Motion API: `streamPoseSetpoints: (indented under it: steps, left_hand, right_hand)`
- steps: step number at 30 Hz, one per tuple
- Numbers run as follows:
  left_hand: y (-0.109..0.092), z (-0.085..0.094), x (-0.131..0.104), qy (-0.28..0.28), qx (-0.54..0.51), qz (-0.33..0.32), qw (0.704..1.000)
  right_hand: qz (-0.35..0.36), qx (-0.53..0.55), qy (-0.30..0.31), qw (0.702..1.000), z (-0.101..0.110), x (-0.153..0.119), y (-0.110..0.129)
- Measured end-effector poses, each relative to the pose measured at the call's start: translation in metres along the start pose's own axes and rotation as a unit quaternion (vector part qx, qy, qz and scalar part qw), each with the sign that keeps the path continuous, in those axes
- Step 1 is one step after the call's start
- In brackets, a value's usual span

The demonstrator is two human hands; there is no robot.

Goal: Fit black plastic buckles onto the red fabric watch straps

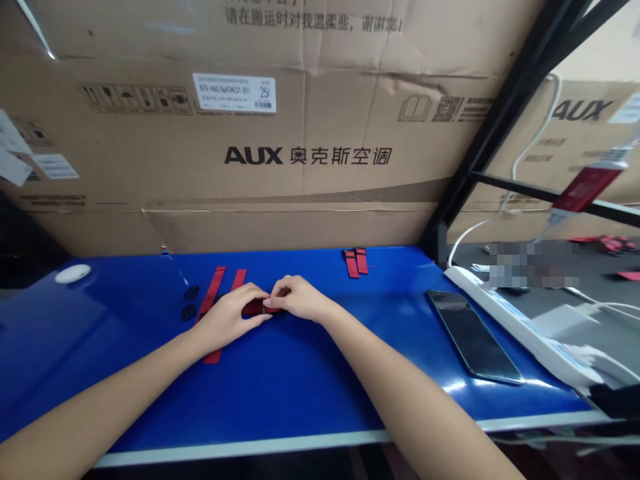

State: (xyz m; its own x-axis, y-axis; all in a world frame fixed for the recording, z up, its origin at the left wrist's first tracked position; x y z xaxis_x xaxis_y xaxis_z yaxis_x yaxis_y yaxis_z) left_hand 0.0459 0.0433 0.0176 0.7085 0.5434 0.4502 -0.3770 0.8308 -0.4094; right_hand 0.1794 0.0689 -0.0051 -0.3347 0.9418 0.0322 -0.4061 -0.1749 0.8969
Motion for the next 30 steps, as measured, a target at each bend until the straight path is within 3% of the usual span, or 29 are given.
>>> streamPoseSetpoints:
  steps: [11, 14, 17, 20, 23, 26, 28, 30]
  left_hand:
    - [-0.001, 0.010, -0.007, 0.020, 0.012, -0.004, 1.000]
    - [0.000, 0.014, -0.005, 0.014, 0.002, -0.009, 1.000]
    - [-0.004, 0.021, -0.002, -0.005, -0.021, -0.003, 1.000]
    - [-0.011, 0.026, 0.000, -0.022, -0.058, 0.002, 0.998]
    - [-0.012, 0.027, 0.000, -0.028, -0.099, 0.018, 0.995]
    - [-0.009, 0.025, -0.002, -0.027, -0.095, 0.023, 0.995]
    - [-0.009, 0.024, -0.004, -0.024, -0.061, 0.016, 0.998]
    - [-0.010, 0.021, -0.004, -0.015, -0.031, 0.008, 0.999]
  right_hand:
    - [0.041, 0.002, 0.023, 0.999, -0.008, -0.006, 0.011]
    - [0.014, 0.108, 0.051, 0.993, -0.002, -0.007, 0.008]
    - [-0.001, 0.248, 0.066, 0.966, 0.006, -0.008, 0.007]
    - [0.017, 0.354, 0.095, 0.930, 0.007, -0.009, 0.012]
    - [0.038, 0.394, 0.127, 0.909, 0.005, -0.010, 0.017]
    - [0.026, 0.307, 0.134, 0.942, 0.001, -0.011, 0.018]
    - [-0.001, 0.172, 0.136, 0.976, -0.004, -0.012, 0.016]
    - [-0.012, 0.055, 0.130, 0.990, -0.007, -0.013, 0.015]
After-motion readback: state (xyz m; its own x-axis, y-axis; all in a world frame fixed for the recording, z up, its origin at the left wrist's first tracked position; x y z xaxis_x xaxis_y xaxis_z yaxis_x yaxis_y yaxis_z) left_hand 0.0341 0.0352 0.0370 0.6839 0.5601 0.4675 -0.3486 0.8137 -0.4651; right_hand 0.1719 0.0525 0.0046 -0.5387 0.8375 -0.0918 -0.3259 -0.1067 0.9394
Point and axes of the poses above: each hand's wrist, its own x-axis towards the middle knuckle, its own z-axis out of the back of the hand, y = z × x, the point moved 7 cm from there along x, towards the middle knuckle, and after that the axes turned 7 degrees about -z, right-handed, at the moved point
